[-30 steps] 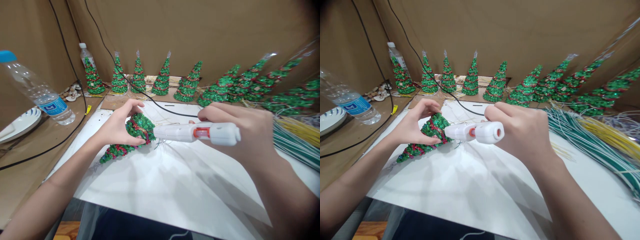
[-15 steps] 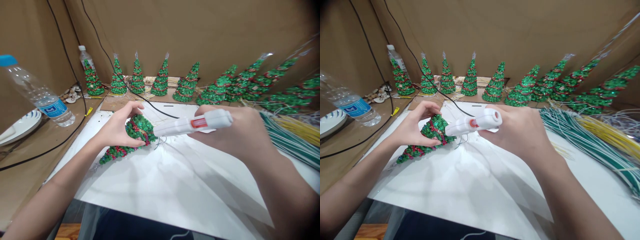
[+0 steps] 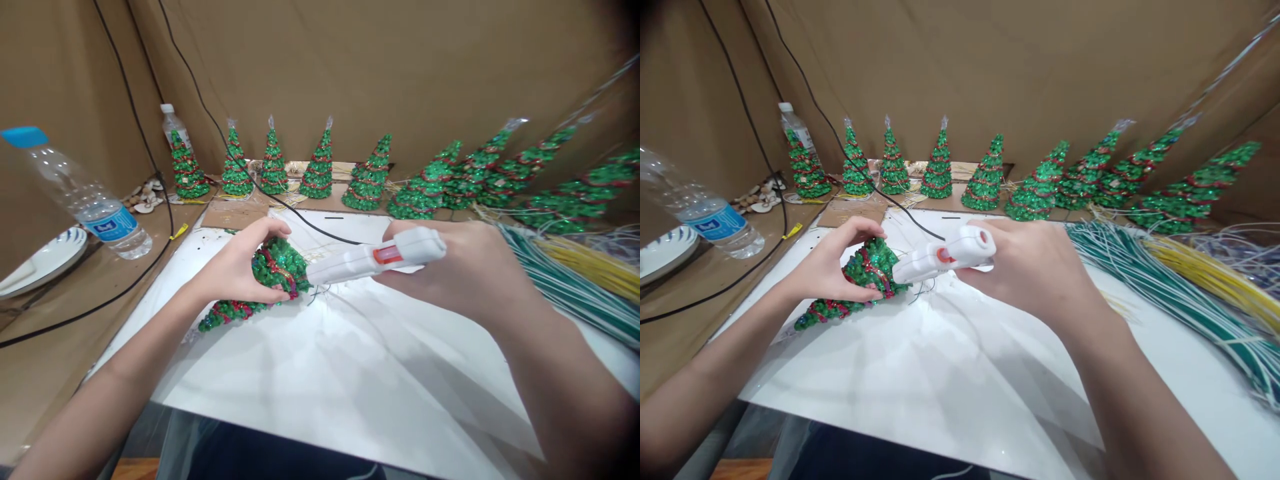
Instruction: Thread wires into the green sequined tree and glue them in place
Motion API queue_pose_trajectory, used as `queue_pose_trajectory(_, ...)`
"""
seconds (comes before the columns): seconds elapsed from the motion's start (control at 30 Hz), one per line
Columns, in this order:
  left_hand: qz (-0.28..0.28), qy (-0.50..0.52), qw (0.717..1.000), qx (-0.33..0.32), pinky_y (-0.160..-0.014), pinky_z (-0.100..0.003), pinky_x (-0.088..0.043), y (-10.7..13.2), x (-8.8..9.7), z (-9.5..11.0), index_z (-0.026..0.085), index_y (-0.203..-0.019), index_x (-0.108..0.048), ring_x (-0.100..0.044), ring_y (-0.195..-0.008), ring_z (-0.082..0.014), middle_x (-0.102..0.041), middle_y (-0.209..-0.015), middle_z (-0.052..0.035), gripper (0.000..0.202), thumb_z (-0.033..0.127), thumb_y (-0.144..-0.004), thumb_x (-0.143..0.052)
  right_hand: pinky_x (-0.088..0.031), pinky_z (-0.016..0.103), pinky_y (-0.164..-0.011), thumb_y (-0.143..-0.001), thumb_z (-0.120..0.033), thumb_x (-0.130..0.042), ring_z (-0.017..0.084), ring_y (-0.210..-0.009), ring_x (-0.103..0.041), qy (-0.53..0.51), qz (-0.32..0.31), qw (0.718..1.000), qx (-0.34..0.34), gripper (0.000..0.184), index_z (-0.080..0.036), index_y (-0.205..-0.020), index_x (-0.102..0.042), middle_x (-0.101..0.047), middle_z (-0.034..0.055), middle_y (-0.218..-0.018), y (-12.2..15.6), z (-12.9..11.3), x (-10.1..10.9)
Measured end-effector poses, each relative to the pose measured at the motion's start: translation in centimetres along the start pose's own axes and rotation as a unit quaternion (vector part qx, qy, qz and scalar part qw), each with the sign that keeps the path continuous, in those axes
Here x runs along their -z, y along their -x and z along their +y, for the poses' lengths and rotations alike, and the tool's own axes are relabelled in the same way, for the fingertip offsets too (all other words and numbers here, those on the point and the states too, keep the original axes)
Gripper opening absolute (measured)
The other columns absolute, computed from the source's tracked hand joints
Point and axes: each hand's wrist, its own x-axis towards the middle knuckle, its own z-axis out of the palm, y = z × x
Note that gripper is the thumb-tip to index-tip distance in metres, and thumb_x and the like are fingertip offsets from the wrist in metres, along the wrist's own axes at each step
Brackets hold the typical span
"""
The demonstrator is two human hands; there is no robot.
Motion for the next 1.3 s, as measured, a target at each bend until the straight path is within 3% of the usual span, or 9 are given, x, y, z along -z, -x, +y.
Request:
queue_pose_trajectory(0.2,0.005,0.033,0.999,0.002,-0.102,-0.043,-0.048,0.1,0.2,0.2,0.024,-0.118,-0.051,-0.057,-0.112,-0.0258,-0.057,-0.119,-0.0091,0.064,0.04,-0.064,-0.082,-0.035,0.022,-0.045,-0.075,-0.04,-0.057,0.01,-0.042,-0.051,-0.015,-0.013,1.0,-0.021,0.019,-0.024,-0.066,-0.061,-0.059,-0.0055,-0.052,0.0,0.8,0.2)
queue_pose_trajectory(0.3,0.064,0.105,0.992,0.041,-0.105,-0.041,-0.046,0.1,0.3,-0.1,0.023,-0.113,-0.053,-0.058,-0.114,-0.0224,-0.058,-0.118,-0.0082,0.042,0.039,-0.079,-0.07,-0.035,0.023,-0.044,-0.072,-0.049,-0.059,0.011,-0.042,-0.051,-0.031,0.006,0.998,-0.058,0.028,-0.022,-0.064,-0.058,-0.059,-0.0034,-0.052,0.3,2.0,0.0)
queue_pose_trajectory(0.47,0.177,0.114,0.972,0.104,-0.083,-0.033,-0.052,-0.3,0.7,-0.9,0.02,-0.095,-0.058,-0.063,-0.092,-0.0182,-0.065,-0.096,-0.0046,0.019,0.037,-0.088,-0.057,-0.03,0.025,-0.045,-0.067,-0.058,-0.061,0.017,-0.046,-0.052,0.069,0.056,0.98,-0.181,0.036,-0.023,-0.061,-0.056,-0.056,0.0009,-0.051,0.6,3.4,-1.2)
queue_pose_trajectory(0.53,0.198,0.106,0.967,0.121,-0.076,-0.031,-0.05,-0.4,0.8,-1.2,0.02,-0.091,-0.058,-0.063,-0.083,-0.017,-0.064,-0.088,-0.0031,0.017,0.036,-0.088,-0.055,-0.026,0.025,-0.046,-0.071,-0.051,-0.061,0.017,-0.049,-0.05,0.121,0.018,0.971,-0.207,0.028,-0.023,-0.066,-0.058,-0.06,0.0021,-0.056,0.7,3.4,-1.7)
queue_pose_trajectory(0.63,0.217,0.096,0.962,0.136,-0.071,-0.03,-0.048,-0.4,0.8,-1.5,0.02,-0.086,-0.058,-0.061,-0.077,-0.0159,-0.063,-0.083,-0.0016,0.015,0.034,-0.087,-0.054,-0.023,0.025,-0.048,-0.077,-0.035,-0.06,0.017,-0.057,-0.052,0.156,-0.086,0.964,-0.198,0.012,-0.024,-0.08,-0.061,-0.066,0.0051,-0.07,0.8,3.2,-2.4)
queue_pose_trajectory(0.8,0.225,0.085,0.961,0.14,-0.069,-0.028,-0.047,-0.3,0.6,-1.9,0.019,-0.081,-0.057,-0.059,-0.073,-0.0149,-0.06,-0.078,-0.0002,0.014,0.032,-0.086,-0.053,-0.029,0.026,-0.05,-0.086,-0.023,-0.046,0.022,-0.072,-0.057,0.161,-0.18,0.955,-0.173,0.021,-0.02,-0.104,-0.056,-0.068,0.0124,-0.083,1.6,3.5,-4.4)
queue_pose_trajectory(1.03,0.224,0.091,0.958,0.154,-0.066,-0.025,-0.047,-0.4,0.7,-1.6,0.018,-0.082,-0.057,-0.059,-0.074,-0.0141,-0.06,-0.077,-0.0003,0.011,0.029,-0.083,-0.053,-0.031,0.03,-0.059,-0.084,-0.012,-0.041,0.028,-0.096,-0.052,0.178,-0.239,0.937,-0.181,0.029,-0.014,-0.111,-0.053,-0.063,0.0146,-0.1,2.4,3.5,-7.6)
queue_pose_trajectory(1.3,0.214,0.074,0.962,0.154,-0.067,-0.025,-0.046,-0.3,0.8,-1.4,0.018,-0.081,-0.058,-0.059,-0.075,-0.0148,-0.061,-0.077,-0.0005,0.014,0.031,-0.084,-0.054,-0.035,0.033,-0.068,-0.085,-0.008,-0.037,0.03,-0.101,-0.046,0.16,-0.276,0.927,-0.197,0.036,-0.01,-0.119,-0.051,-0.057,0.0182,-0.107,2.1,2.6,-8.8)
